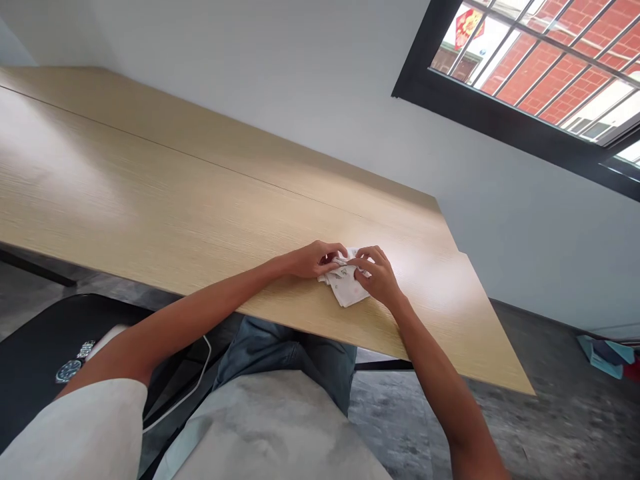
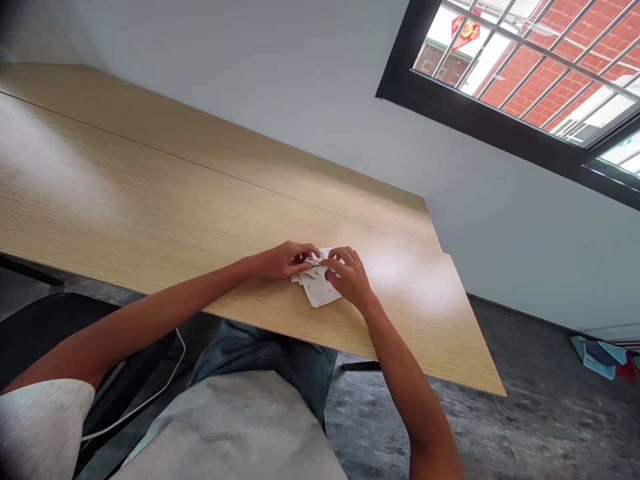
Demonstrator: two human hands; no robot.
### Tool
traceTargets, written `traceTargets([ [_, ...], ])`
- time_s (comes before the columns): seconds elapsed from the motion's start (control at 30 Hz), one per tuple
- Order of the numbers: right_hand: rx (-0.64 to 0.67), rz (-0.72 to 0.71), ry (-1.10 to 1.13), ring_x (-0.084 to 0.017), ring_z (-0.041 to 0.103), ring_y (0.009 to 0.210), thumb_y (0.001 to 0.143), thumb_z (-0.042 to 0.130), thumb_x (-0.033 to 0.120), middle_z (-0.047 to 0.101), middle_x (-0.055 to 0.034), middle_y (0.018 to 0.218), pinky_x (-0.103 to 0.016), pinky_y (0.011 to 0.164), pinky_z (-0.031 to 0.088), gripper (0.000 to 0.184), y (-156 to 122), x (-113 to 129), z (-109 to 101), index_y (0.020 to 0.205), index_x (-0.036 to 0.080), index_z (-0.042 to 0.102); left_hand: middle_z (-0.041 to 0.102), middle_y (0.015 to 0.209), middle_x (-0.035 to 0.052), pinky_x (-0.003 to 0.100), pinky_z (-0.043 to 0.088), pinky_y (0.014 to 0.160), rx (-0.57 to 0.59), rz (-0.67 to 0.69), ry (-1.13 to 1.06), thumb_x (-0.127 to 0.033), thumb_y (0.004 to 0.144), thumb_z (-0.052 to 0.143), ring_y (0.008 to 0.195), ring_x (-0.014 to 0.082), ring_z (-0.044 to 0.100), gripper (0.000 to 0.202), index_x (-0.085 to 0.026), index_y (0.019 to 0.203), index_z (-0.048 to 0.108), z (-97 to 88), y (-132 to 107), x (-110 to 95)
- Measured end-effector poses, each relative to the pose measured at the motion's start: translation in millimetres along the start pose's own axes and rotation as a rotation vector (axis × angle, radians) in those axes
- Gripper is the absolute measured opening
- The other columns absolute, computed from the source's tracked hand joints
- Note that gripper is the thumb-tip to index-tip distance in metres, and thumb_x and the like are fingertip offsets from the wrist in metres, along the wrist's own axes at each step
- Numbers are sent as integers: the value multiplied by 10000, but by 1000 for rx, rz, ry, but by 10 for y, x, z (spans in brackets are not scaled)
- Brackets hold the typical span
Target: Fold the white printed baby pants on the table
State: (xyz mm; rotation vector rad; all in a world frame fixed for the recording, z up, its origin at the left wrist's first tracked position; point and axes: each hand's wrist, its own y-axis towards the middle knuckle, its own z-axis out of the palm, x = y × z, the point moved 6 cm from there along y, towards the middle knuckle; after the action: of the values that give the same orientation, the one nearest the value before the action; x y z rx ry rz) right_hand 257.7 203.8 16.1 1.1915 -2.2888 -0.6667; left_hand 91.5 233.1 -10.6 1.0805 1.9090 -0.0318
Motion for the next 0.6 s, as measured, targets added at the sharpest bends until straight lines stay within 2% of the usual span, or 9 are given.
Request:
traceTargets([
  [0.07, 20, 21, 20, -240, 560, 892, 828, 568, 56, 598, -72, 1006, -410, 794, 506, 319, -3, -14, 1, 1002, 272, 728, 610, 811, 3, 230, 416, 643, -21, -10, -26, -313, 904, 583, 660, 114, 508, 317, -182, 1192, 565, 13, -2, 27],
  [0.2, 158, -16, 54, -242, 552, 942, 749, 582, 22, 581, -71, 1090, -411, 835, 504, 449, -25, 20, 99, 1084, 289, 718, 647, 862, 15, 225, 409, 612, -2, -16, -163, -340, 859, 666, 667, 112, 517, 478, -181, 1271, 484, 77, -14, -4],
  [0.33, 223, -7, 51, -266, 546, 1025, 686, 611, -5, 571, -76, 1141, -428, 886, 483, 432, -21, 43, 124, 1001, 264, 732, 676, 887, 29, 233, 426, 619, 6, -5, -214, -405, 833, 718, 702, 123, 542, 578, -172, 1297, 464, 83, -21, -79],
  [0.43, 369, 41, -22, -269, 550, 1043, 677, 635, -17, 583, -73, 1133, -430, 892, 476, 405, 4, 11, 129, 974, 244, 721, 685, 933, 35, 256, 462, 693, -64, 57, -20, -448, 806, 733, 772, 145, 591, 574, -182, 1262, 507, -15, -12, -80],
  [0.53, 525, 112, -123, -301, 547, 1084, 677, 734, 65, 584, -102, 1186, -465, 903, 490, 393, 90, -79, 132, 1042, 200, 675, 669, 981, 56, 299, 478, 788, -197, 87, 145, -435, 816, 671, 858, 178, 611, 440, -176, 1161, 580, -202, -2, -2],
  [0.6, 599, 151, -182, -385, 482, 1209, 611, 849, 188, 503, -163, 1365, -555, 935, 484, 586, 235, -164, 171, 1152, 175, 624, 657, 1006, 72, 323, 473, 831, -320, 46, 178, -413, 859, 585, 887, 192, 602, 351, -168, 1110, 599, -393, -18, 103],
])
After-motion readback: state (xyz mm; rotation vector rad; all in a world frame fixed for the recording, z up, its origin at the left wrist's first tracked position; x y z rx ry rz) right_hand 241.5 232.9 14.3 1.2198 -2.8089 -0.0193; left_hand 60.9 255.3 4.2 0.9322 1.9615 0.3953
